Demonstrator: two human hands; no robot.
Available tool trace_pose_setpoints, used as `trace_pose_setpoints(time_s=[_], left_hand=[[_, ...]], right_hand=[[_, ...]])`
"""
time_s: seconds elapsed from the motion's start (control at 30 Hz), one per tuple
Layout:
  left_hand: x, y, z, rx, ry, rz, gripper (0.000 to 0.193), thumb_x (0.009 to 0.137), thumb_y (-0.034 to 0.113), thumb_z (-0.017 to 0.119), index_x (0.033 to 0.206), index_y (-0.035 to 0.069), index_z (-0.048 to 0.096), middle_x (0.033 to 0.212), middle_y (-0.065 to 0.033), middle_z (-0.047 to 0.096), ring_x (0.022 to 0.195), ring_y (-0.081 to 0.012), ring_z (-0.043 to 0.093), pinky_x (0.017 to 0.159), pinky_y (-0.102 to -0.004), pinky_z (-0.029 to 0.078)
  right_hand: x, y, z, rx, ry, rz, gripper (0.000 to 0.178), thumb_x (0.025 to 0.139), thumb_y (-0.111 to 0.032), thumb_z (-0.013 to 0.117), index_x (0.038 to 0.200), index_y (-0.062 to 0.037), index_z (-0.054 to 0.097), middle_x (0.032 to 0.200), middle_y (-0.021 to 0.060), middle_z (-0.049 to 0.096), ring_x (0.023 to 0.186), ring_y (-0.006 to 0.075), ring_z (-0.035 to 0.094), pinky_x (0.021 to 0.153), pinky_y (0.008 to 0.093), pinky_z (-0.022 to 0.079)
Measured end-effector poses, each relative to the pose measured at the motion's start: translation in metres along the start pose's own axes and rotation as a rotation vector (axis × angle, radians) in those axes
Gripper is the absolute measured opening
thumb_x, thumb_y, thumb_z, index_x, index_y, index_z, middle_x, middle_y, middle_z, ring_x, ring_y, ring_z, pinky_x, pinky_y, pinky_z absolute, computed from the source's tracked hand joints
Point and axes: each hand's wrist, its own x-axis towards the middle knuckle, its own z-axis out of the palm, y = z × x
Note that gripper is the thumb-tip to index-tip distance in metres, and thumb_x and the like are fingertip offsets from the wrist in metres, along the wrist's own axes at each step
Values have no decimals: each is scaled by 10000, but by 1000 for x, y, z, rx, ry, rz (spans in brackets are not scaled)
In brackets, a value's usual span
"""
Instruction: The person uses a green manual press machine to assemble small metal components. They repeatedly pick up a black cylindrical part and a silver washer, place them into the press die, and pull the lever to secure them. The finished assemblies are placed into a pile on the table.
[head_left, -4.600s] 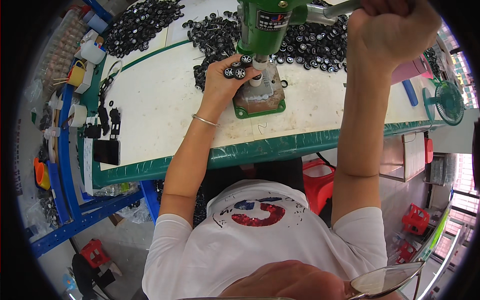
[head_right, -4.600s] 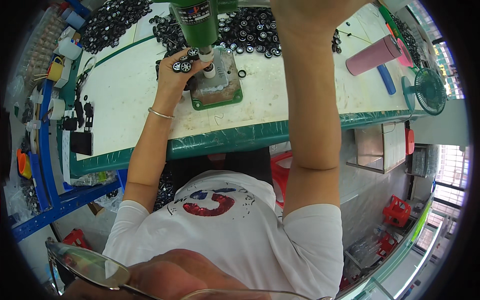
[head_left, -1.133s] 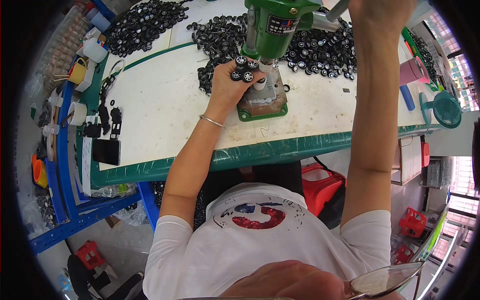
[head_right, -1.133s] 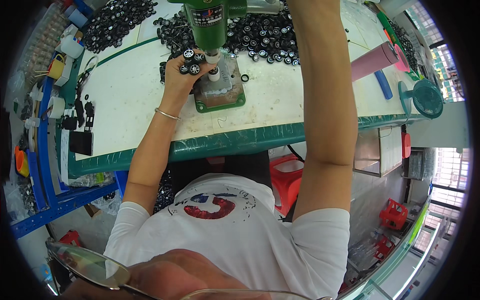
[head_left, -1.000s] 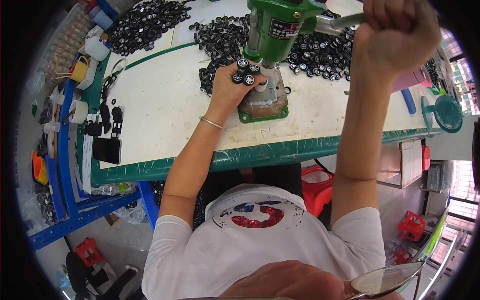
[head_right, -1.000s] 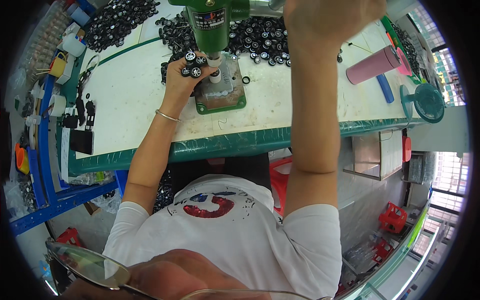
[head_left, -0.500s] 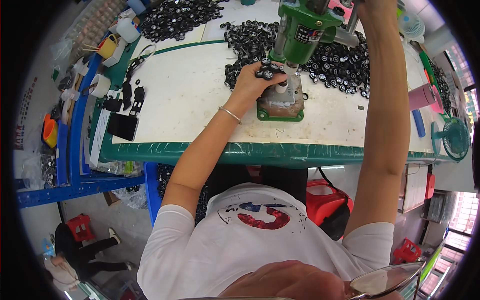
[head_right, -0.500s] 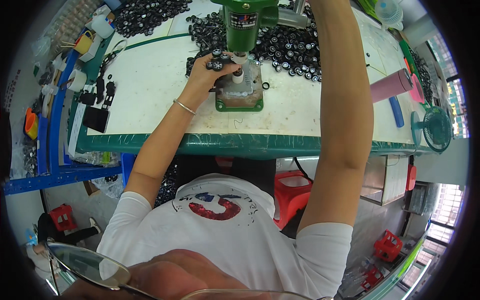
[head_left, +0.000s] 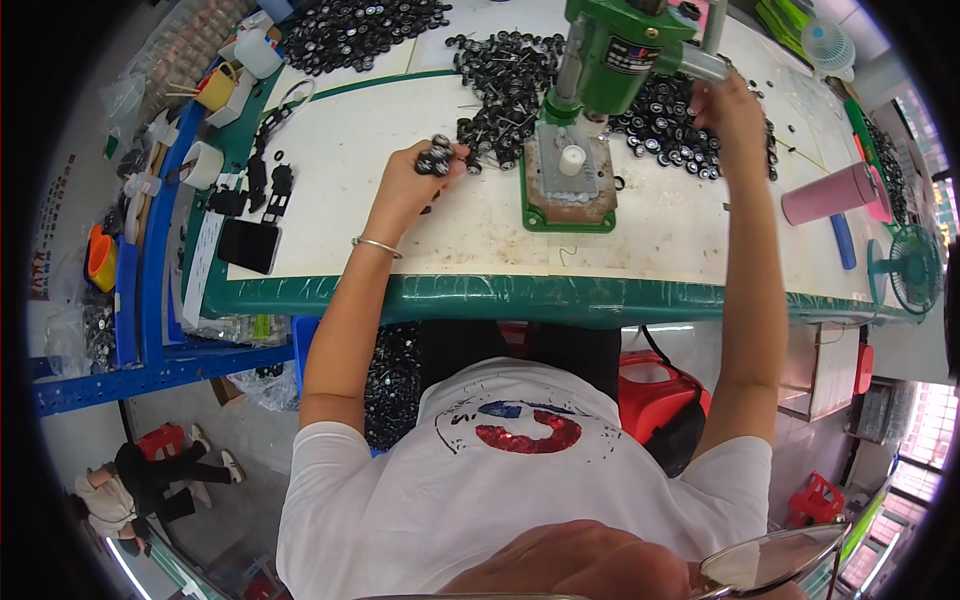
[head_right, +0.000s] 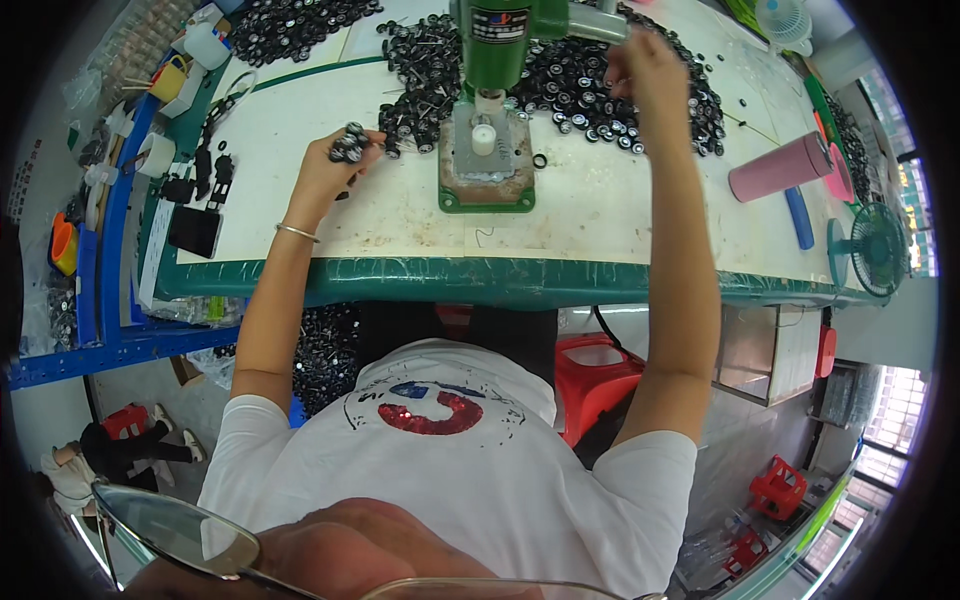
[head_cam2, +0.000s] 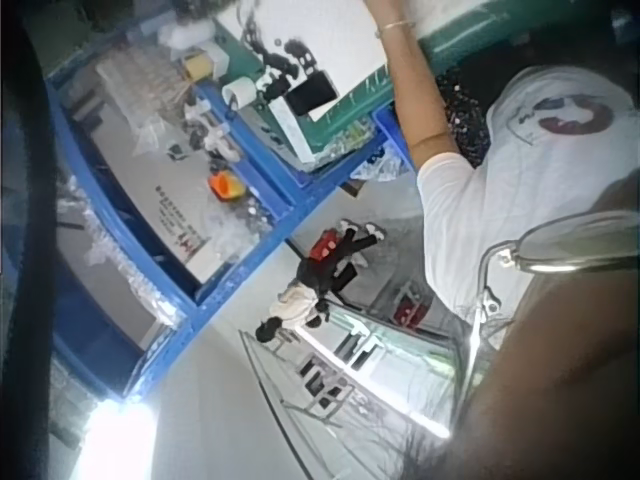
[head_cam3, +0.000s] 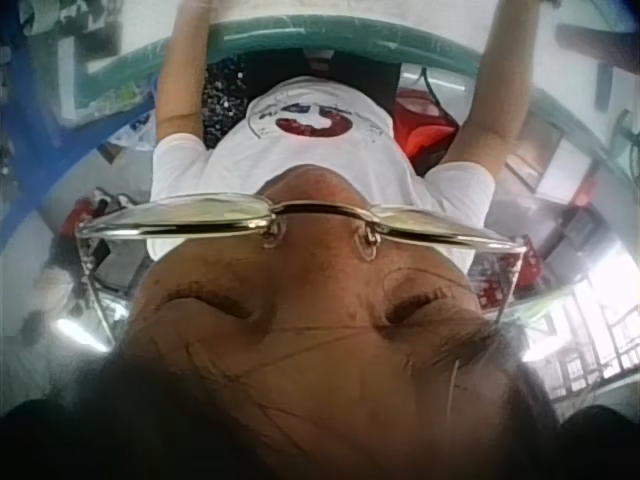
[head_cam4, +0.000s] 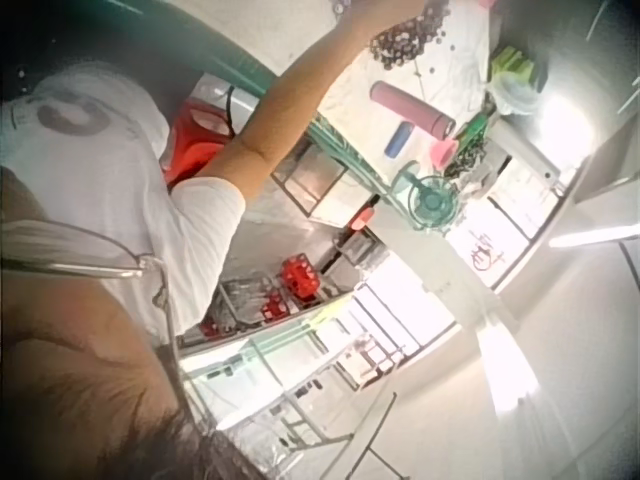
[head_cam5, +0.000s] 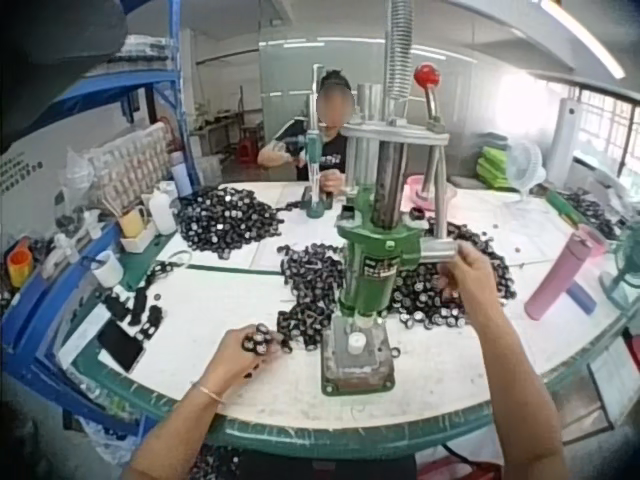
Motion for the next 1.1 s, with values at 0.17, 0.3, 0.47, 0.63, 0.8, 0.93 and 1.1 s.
trace_pose_setpoints(time_s=[0.17, 0.3, 0.47, 0.63, 0.8, 0.93, 1.1], left_hand=[[23, -27, 24, 550, 106, 495, 172, 753, 87, 731, 873, -14, 663, 902, -131, 665, 761, -265, 647, 685, -350, 479], [20, -27, 26, 221, 46, 468, 213, 733, 110, 763, 890, -5, 676, 869, -106, 636, 781, -234, 635, 698, -332, 475], [11, 8, 26, -314, -110, 6, 216, 794, 118, 739, 968, 5, 679, 955, -67, 688, 756, -119, 634, 581, -219, 464], [12, 16, 29, -820, -184, -118, 260, 829, 46, 682, 1069, -42, 635, 1053, -148, 681, 904, -172, 681, 681, -226, 549], [11, 22, 41, -823, -272, -39, 327, 783, -15, 679, 1102, -65, 628, 1031, -124, 676, 935, -161, 659, 809, -225, 536], [9, 25, 48, -785, -329, -1, 358, 749, -34, 687, 1103, -47, 638, 990, -107, 690, 843, -123, 636, 807, -238, 522], [9, 27, 56, -767, -285, -9, 335, 772, -23, 695, 1102, -43, 639, 985, -103, 688, 851, -143, 659, 781, -240, 527]], right_hand=[[-30, 104, -3, -391, -163, -248, 213, 861, -203, 649, 1036, -83, 663, 880, 58, 649, 766, 153, 633, 659, 310, 497], [-51, 99, 7, -738, -159, -283, 205, 850, -208, 651, 1038, -126, 644, 963, 48, 581, 762, 230, 613, 688, 352, 489], [-55, 103, 23, -855, -112, -371, 198, 857, -248, 648, 1024, -142, 644, 948, 27, 574, 756, 217, 607, 653, 349, 481], [-51, 103, 33, -815, -73, -454, 132, 889, -203, 618, 966, -105, 658, 902, 37, 613, 744, 207, 622, 643, 338, 485], [-55, 75, 47, -118, -198, -92, 191, 933, -180, 595, 1005, -17, 666, 775, 27, 620, 670, 91, 560, 612, 243, 462], [-72, 32, 74, 74, -391, 137, 229, 926, -205, 618, 1028, -5, 663, 756, -16, 589, 662, 44, 522, 594, 206, 444], [-70, 52, 92, 72, -308, -45, 235, 872, -210, 674, 936, 15, 651, 790, 34, 615, 673, 65, 541, 574, 223, 436]])
